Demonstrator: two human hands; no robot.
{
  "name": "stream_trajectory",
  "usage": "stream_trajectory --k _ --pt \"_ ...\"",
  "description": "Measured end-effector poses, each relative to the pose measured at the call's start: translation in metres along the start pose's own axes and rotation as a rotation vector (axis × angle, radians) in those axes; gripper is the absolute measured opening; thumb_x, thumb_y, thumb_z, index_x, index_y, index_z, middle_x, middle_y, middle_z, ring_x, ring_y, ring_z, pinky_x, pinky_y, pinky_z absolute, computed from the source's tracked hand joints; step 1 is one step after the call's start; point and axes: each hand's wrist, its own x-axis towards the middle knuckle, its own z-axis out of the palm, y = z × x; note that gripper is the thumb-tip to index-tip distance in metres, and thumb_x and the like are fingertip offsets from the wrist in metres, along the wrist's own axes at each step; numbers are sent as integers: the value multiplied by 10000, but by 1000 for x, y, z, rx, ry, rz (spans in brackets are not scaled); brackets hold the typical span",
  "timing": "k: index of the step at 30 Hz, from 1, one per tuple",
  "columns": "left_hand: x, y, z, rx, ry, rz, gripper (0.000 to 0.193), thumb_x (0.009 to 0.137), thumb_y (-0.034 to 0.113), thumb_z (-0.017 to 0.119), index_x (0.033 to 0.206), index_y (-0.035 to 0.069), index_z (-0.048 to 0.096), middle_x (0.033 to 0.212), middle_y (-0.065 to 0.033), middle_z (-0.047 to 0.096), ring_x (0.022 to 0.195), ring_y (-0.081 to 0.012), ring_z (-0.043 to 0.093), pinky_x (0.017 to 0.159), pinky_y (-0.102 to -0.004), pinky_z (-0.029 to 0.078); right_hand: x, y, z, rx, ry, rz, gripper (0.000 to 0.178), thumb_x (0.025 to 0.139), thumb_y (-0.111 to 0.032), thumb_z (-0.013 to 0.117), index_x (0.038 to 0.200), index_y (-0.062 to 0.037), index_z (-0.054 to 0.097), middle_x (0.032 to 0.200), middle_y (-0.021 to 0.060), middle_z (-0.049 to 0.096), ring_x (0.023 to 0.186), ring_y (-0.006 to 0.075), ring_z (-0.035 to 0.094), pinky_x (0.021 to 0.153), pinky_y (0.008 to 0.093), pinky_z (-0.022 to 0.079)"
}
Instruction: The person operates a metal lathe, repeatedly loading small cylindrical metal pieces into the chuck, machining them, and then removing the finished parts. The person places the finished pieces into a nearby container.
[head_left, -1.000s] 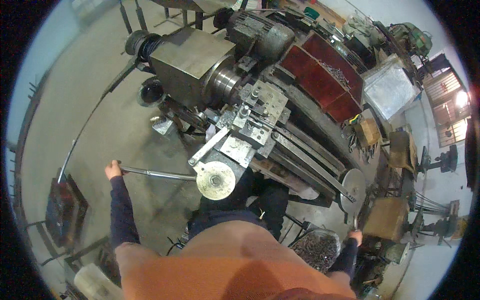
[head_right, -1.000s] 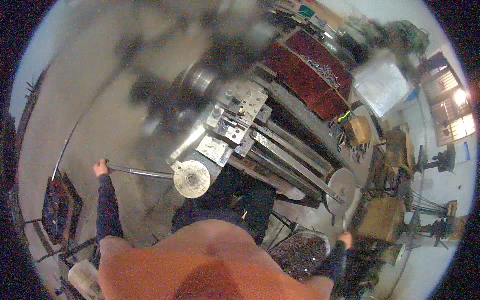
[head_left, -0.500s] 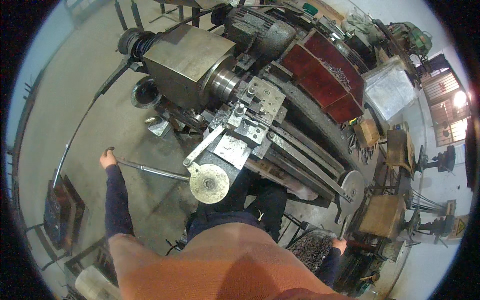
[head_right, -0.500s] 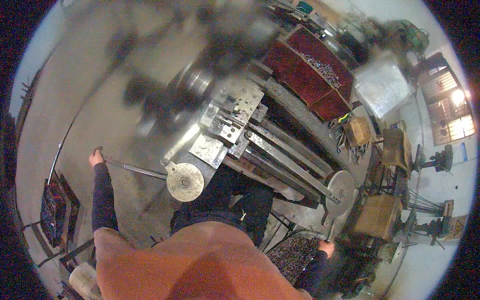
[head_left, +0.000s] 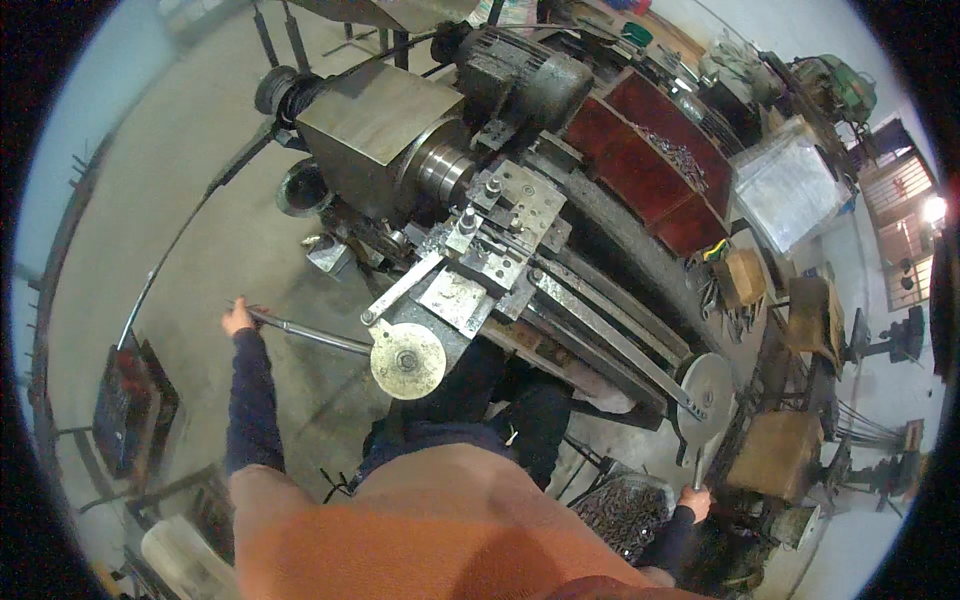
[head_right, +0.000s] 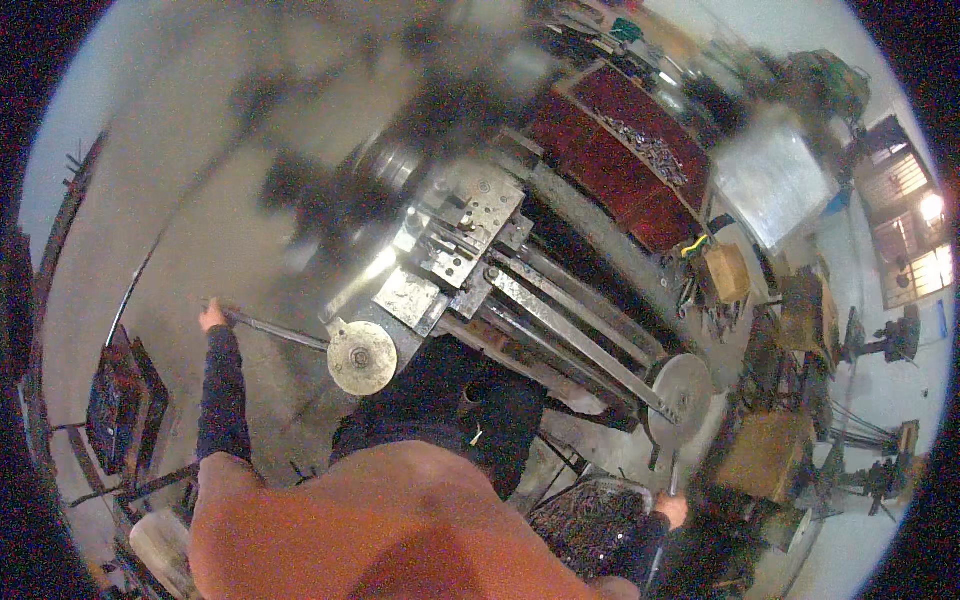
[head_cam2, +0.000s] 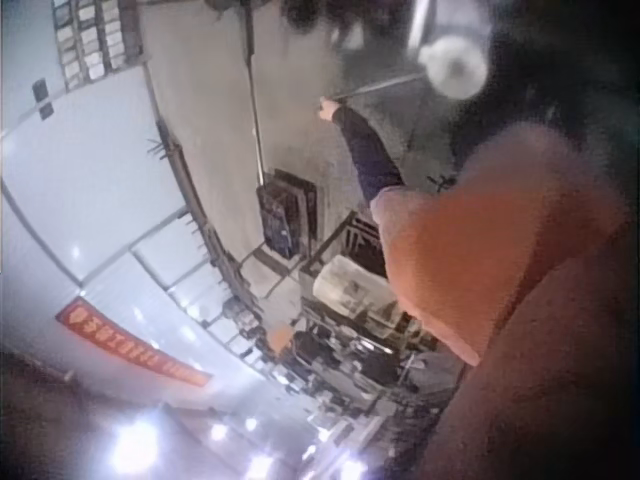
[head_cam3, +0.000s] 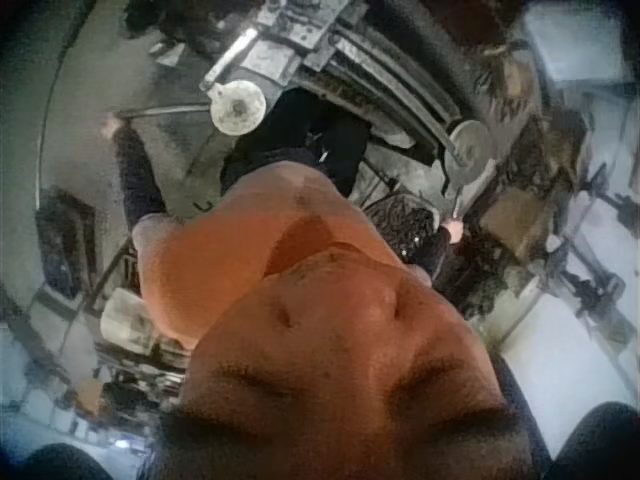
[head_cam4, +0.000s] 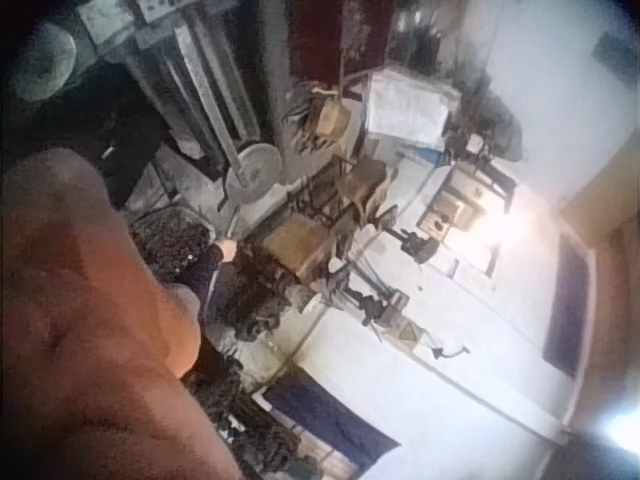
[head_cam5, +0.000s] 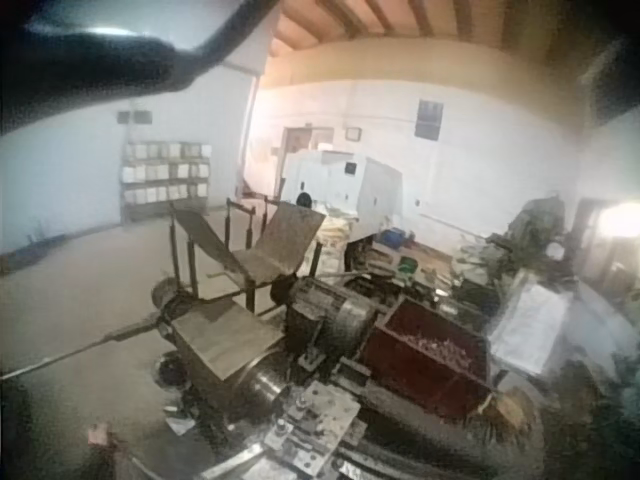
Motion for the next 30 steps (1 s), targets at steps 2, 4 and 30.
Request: stream_trajectory --k 2,4,30 --pt "-30 9 36 -21 -68 -9 265 772 95 532 859 -133 430 592 -250 554 462 -350 588 431 -432 504 30 15 15 -57 4 -5 366 665 -350 616 936 -106 652 911 161 637 853 336 607 754 437 474" --pt "-36 21 59 3 -137 -12 253 765 82 521 847 -140 430 593 -249 553 464 -348 588 430 -427 508 46 0 6 -22 -61 -62 369 669 -365 612 905 -85 659 898 154 642 857 321 611 757 420 476" --pt "-41 20 196 229 -455 119 233 740 55 520 825 -151 452 615 -227 555 483 -315 594 421 -390 525 43 4 -1 -92 -60 51 361 665 -335 641 909 -70 651 984 150 630 918 301 608 779 403 482"
